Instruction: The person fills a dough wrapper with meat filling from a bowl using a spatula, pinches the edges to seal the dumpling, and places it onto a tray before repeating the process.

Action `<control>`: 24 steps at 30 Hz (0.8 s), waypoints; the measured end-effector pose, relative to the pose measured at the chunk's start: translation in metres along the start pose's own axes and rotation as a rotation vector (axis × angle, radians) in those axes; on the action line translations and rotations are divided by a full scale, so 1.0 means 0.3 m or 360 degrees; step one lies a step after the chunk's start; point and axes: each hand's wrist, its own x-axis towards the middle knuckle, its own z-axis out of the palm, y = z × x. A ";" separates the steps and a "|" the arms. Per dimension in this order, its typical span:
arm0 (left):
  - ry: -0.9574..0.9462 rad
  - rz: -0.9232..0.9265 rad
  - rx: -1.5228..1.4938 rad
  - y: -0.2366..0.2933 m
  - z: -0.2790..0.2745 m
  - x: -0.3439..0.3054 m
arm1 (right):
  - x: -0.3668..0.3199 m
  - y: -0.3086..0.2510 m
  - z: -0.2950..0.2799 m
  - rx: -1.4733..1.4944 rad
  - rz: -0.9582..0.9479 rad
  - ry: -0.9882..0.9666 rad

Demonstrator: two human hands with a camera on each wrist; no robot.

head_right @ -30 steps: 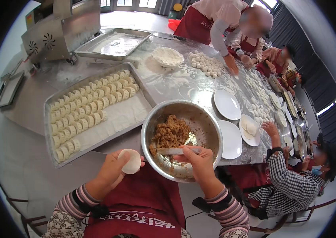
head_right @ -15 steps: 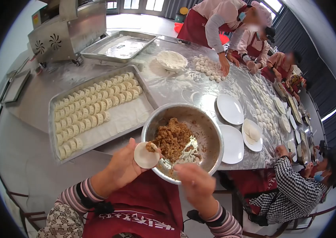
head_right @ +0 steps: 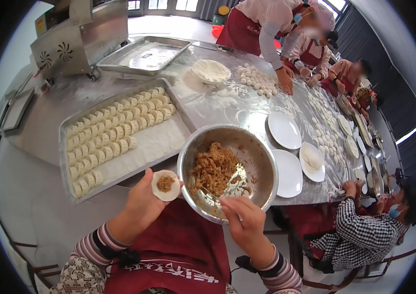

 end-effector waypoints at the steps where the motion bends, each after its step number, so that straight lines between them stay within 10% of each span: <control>1: -0.0001 -0.0010 0.0009 0.005 -0.016 -0.008 | 0.006 0.019 0.017 0.0118 0.0193 -0.0056; 12: 0.0026 -0.0035 0.0067 0.018 -0.065 -0.046 | 0.007 0.060 0.068 0.0270 0.0477 -0.0319; 18: -0.0044 -0.0058 0.0175 0.018 -0.044 -0.047 | 0.033 0.088 -0.011 0.1265 0.1369 0.0102; 23: -0.0091 -0.0054 0.0134 -0.005 -0.009 -0.034 | 0.019 0.008 -0.019 0.1555 0.1355 0.0302; 24: -0.0129 -0.0069 0.0098 -0.011 -0.001 -0.032 | 0.000 -0.019 -0.010 0.1067 0.0983 0.0211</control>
